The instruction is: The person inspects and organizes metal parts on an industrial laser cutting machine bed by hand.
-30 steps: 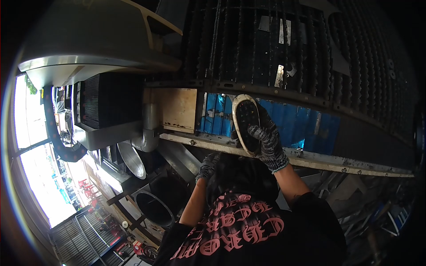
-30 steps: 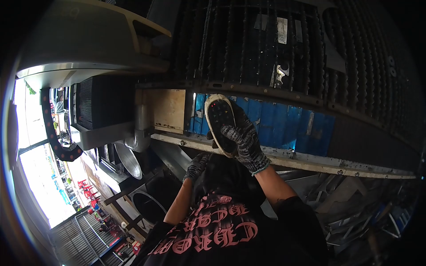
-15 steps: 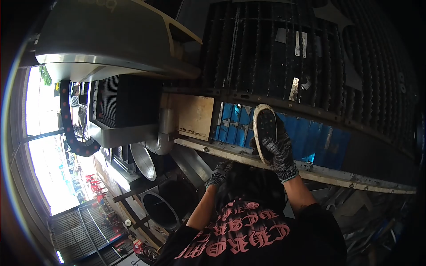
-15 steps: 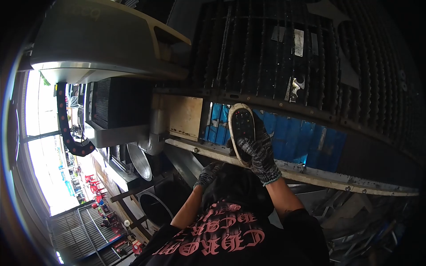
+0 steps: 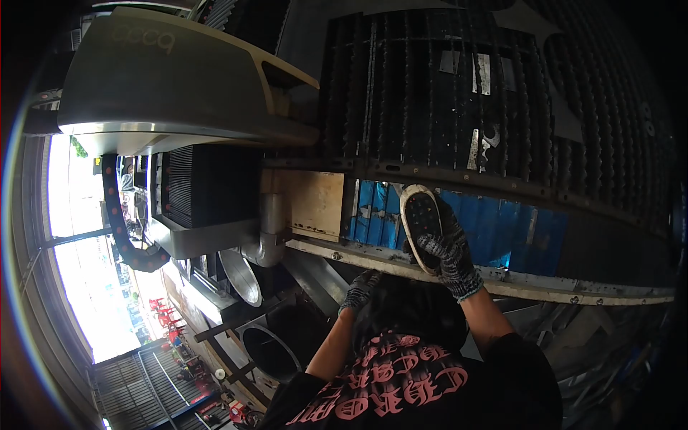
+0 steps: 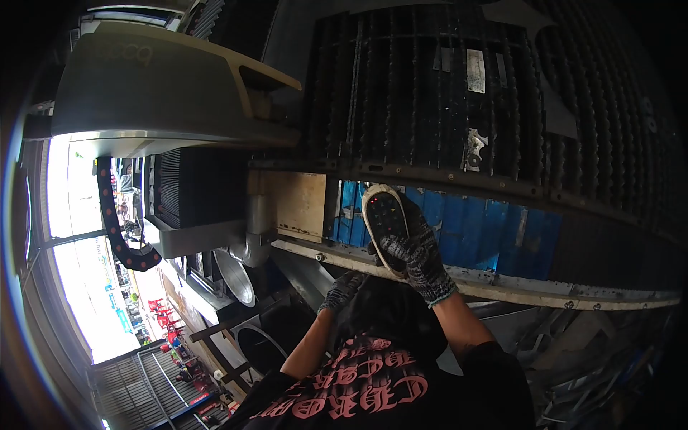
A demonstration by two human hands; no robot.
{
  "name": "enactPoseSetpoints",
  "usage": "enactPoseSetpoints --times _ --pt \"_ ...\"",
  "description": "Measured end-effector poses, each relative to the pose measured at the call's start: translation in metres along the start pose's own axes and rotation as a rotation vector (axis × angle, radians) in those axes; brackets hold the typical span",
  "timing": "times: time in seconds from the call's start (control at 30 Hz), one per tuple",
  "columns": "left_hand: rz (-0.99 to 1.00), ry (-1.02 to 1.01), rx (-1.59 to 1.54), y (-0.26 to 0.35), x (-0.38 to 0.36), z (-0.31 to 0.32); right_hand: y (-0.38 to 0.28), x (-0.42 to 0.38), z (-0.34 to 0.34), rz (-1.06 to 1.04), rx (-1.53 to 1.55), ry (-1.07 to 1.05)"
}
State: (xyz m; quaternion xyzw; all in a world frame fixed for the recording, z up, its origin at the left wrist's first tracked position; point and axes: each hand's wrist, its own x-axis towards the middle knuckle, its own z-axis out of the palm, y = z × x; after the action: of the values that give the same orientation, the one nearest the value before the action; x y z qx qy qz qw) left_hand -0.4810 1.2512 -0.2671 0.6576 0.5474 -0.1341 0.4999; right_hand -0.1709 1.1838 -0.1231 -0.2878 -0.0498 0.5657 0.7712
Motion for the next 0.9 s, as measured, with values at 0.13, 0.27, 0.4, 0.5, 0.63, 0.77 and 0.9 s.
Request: enactPoseSetpoints --times 0.13,0.27,0.4,0.5,0.63,0.77,0.9 --pt "0.029 0.057 0.035 0.011 -0.002 -0.001 0.0 0.002 -0.006 -0.016 -0.052 -0.009" --pt "0.042 0.031 0.059 0.021 -0.007 -0.006 -0.004 0.004 -0.006 -0.008 -0.083 0.008" --pt "-0.001 0.016 0.143 0.021 -0.003 -0.008 -0.005 0.006 -0.013 -0.071 -0.261 0.05" --pt "-0.049 -0.036 0.019 0.025 -0.001 -0.009 -0.006 0.009 -0.02 -0.179 -0.663 0.103" --pt "-0.053 -0.066 0.133 0.039 0.006 -0.009 -0.011 0.006 -0.032 -0.201 -0.613 0.091" --pt "-0.068 -0.098 0.029 0.035 0.024 -0.004 -0.022 0.004 -0.037 -0.26 -0.737 0.123" --pt "0.064 -0.077 0.115 0.063 0.028 -0.002 -0.026 -0.002 -0.049 -0.237 -0.665 0.126"
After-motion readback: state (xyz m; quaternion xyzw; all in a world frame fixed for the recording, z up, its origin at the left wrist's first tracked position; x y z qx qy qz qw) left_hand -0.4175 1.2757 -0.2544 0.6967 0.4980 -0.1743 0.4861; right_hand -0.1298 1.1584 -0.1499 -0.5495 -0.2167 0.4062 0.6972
